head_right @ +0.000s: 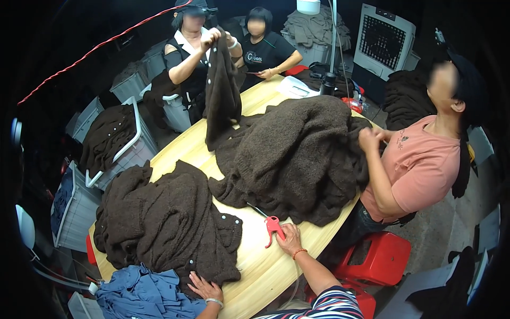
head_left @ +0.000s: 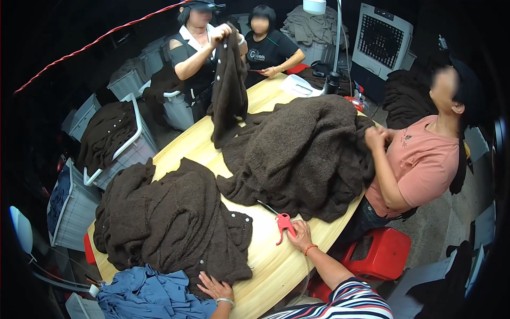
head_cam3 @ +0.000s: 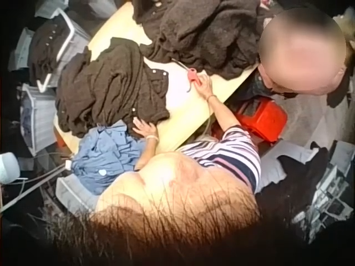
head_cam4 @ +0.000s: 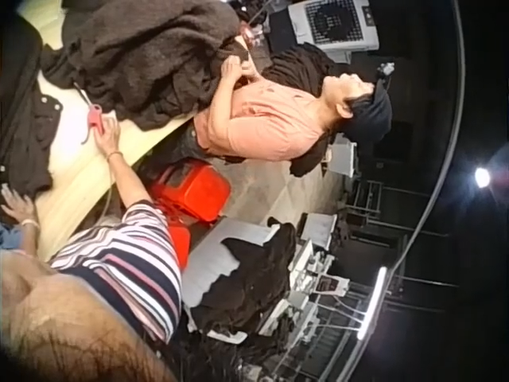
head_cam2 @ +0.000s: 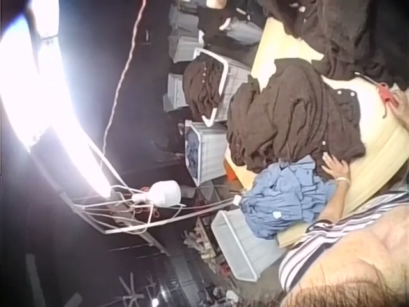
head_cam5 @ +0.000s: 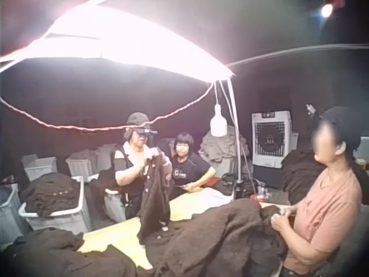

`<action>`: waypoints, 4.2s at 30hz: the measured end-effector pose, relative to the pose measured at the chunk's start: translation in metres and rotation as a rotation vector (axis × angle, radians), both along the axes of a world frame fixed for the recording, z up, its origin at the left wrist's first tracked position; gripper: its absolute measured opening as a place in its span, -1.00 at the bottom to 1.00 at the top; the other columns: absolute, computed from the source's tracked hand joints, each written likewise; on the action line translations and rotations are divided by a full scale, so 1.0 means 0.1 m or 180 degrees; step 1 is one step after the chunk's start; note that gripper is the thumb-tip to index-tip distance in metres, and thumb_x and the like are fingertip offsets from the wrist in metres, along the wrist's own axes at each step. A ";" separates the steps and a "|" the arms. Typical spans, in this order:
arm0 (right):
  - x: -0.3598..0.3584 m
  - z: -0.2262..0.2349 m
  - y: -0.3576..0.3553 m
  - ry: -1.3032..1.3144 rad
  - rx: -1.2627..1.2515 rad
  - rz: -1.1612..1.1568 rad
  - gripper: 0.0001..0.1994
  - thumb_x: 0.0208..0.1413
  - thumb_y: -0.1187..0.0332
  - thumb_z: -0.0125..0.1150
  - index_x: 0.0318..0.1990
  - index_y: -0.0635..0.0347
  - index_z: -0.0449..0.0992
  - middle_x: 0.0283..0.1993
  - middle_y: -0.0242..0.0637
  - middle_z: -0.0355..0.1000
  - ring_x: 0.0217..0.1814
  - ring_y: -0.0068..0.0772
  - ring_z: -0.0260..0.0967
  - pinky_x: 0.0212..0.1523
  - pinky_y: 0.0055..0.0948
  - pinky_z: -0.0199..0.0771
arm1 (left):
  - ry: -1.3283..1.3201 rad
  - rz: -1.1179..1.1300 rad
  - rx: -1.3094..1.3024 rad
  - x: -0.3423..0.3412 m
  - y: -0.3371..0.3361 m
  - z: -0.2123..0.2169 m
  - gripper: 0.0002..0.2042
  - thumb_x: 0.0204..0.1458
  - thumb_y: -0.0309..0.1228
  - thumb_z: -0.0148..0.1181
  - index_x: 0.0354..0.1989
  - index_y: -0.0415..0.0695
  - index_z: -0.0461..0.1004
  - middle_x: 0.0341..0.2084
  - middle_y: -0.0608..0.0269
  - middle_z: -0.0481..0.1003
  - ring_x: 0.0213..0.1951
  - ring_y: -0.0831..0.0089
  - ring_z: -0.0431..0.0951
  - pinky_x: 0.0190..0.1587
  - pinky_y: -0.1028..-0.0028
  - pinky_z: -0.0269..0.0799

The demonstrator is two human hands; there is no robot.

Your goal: Cutting blue fabric with scissors on a work table in a factory setting.

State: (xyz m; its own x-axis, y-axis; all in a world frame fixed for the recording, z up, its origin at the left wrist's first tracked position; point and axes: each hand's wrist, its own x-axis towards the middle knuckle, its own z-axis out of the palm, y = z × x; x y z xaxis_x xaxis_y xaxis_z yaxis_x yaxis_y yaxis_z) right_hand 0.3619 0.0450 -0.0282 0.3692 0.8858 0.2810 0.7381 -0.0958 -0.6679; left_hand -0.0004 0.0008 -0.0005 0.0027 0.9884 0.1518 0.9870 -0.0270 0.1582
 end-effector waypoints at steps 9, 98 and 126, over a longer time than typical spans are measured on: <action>0.00 -0.01 -0.01 0.0015 0.0022 0.0009 -0.81 -0.08 0.28 0.23 -0.33 0.17 0.48 -0.16 -0.25 0.38 -0.07 -0.13 0.29 -0.02 -0.20 0.25 | -0.0022 0.0008 0.0050 0.00 -0.02 0.00 -0.42 -0.20 -0.43 0.11 0.05 -0.54 0.24 0.35 -0.12 -0.16 0.39 -0.02 -0.22 0.32 -0.14 -0.41; -1.71 -0.96 1.19 0.0608 -0.2201 0.2005 -0.68 0.08 0.17 0.17 -0.07 0.14 0.49 -0.18 -0.08 0.51 -0.22 -0.25 0.45 -0.20 -0.40 0.42 | -0.0724 -0.0176 0.1099 -0.03 0.14 -0.54 -0.32 0.03 -0.10 -0.05 0.30 -0.23 0.05 0.36 -0.16 -0.27 0.40 0.02 -0.34 0.34 -0.15 -0.52; -1.88 -1.65 1.28 0.2147 -0.2257 0.2248 -0.79 0.04 0.29 0.17 -0.23 0.22 0.50 -0.29 -0.16 0.49 -0.34 -0.31 0.39 -0.30 -0.38 0.38 | -0.0857 -0.0244 0.1276 -0.07 0.13 -0.55 -0.31 0.01 -0.14 0.01 0.28 -0.28 0.03 0.35 -0.23 -0.29 0.40 -0.01 -0.34 0.33 -0.18 -0.52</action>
State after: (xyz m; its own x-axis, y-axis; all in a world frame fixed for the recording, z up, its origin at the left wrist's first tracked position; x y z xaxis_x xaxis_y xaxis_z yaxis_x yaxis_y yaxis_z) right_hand 0.1735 0.1734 -0.1933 -0.3737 0.8309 -0.4123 0.2986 -0.3130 -0.9016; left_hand -0.0075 0.0135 -0.0556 -0.0185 0.8505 0.5256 0.9053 -0.2089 0.3699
